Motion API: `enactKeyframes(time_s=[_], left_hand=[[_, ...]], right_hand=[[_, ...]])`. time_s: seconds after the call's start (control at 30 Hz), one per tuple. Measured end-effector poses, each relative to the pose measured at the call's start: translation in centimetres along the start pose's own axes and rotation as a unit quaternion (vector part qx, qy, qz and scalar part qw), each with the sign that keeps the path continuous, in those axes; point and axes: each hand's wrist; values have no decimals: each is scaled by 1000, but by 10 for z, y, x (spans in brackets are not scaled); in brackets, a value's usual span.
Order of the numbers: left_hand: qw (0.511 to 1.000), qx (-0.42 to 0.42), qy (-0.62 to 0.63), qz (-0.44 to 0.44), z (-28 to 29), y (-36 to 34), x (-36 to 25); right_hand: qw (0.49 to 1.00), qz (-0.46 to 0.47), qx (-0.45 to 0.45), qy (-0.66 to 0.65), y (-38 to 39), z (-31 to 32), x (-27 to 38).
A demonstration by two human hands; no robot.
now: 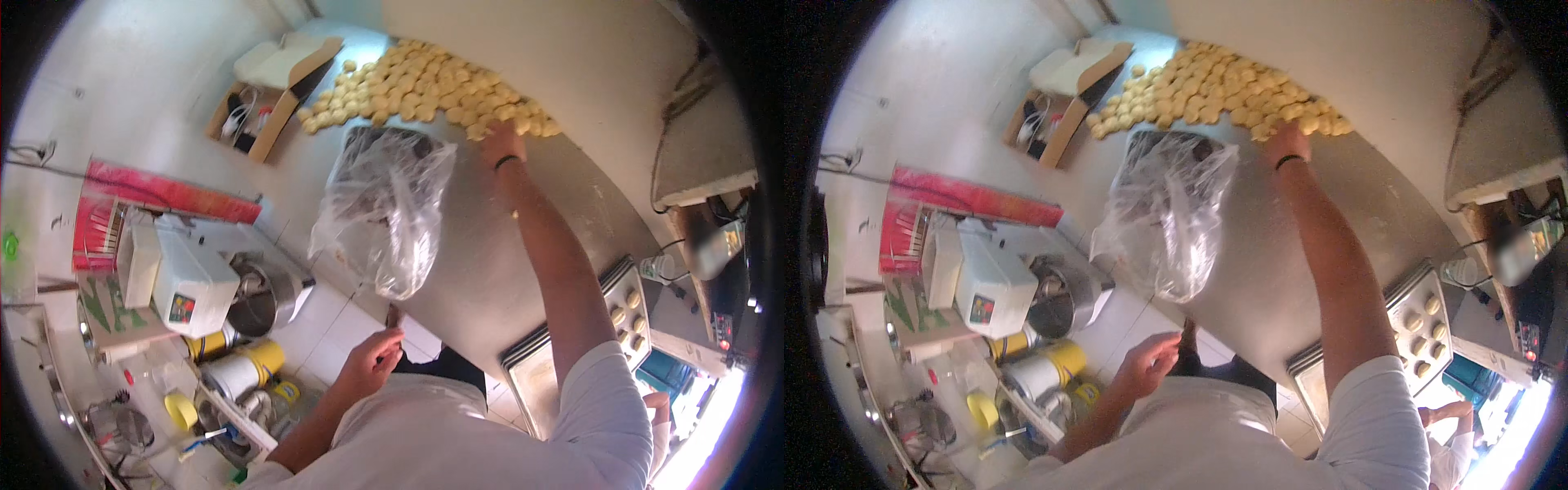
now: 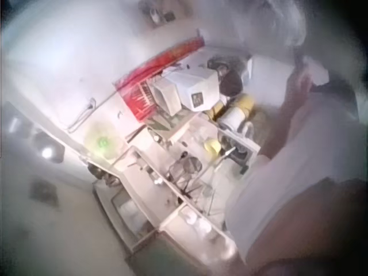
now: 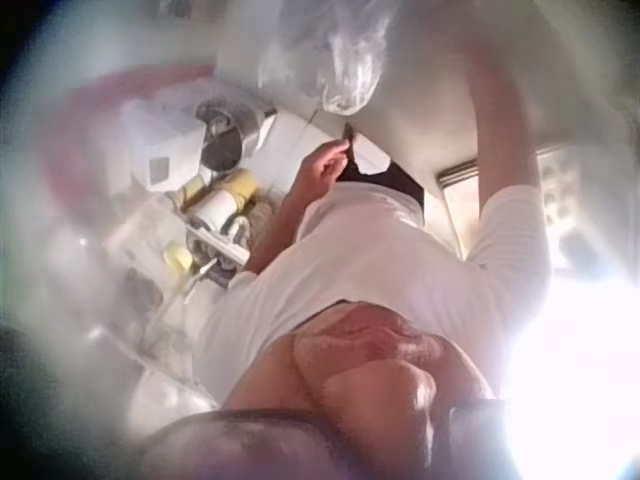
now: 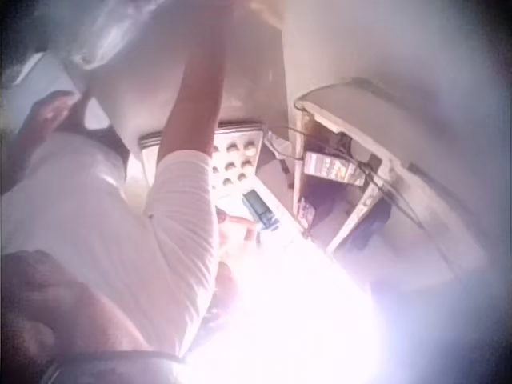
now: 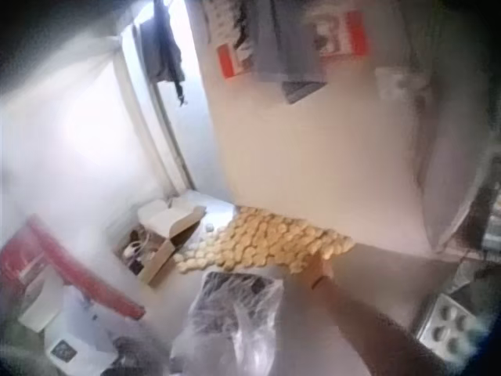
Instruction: The person places portions of dough onto a baking tray, fills each portion with a dark paste by hand, and then arranges the filled buns on the tray.
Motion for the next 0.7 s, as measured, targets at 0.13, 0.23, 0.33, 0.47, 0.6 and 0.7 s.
enactKeyframes(time_s=[0.13,0.23,0.33,0.47,0.6,0.7], left_hand=[[999,-39,-1,32,36,-13,10],[996,-80,32,-1,54,-63,57],[996,-79,-9,-27,72,-130,60],[945,-156,-275,-90,72,-177,74],[854,-235,-404,-227,64,-193,88],[887,-183,-396,-153,55,-198,97]], right_hand=[[968,-26,-32,-246,86,44,12],[866,-38,-9,-499,191,58,-52],[869,-77,34,-488,310,53,-99],[761,-255,26,-596,412,67,-78],[846,-203,33,-492,435,65,-88],[948,-102,-3,-301,421,74,-71]])
Point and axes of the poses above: each hand's wrist, its own y-axis away from the middle knuckle, its own z-axis out of the back of the hand, x = y × z, and after that the axes turned 9 degrees about -y, right-handed
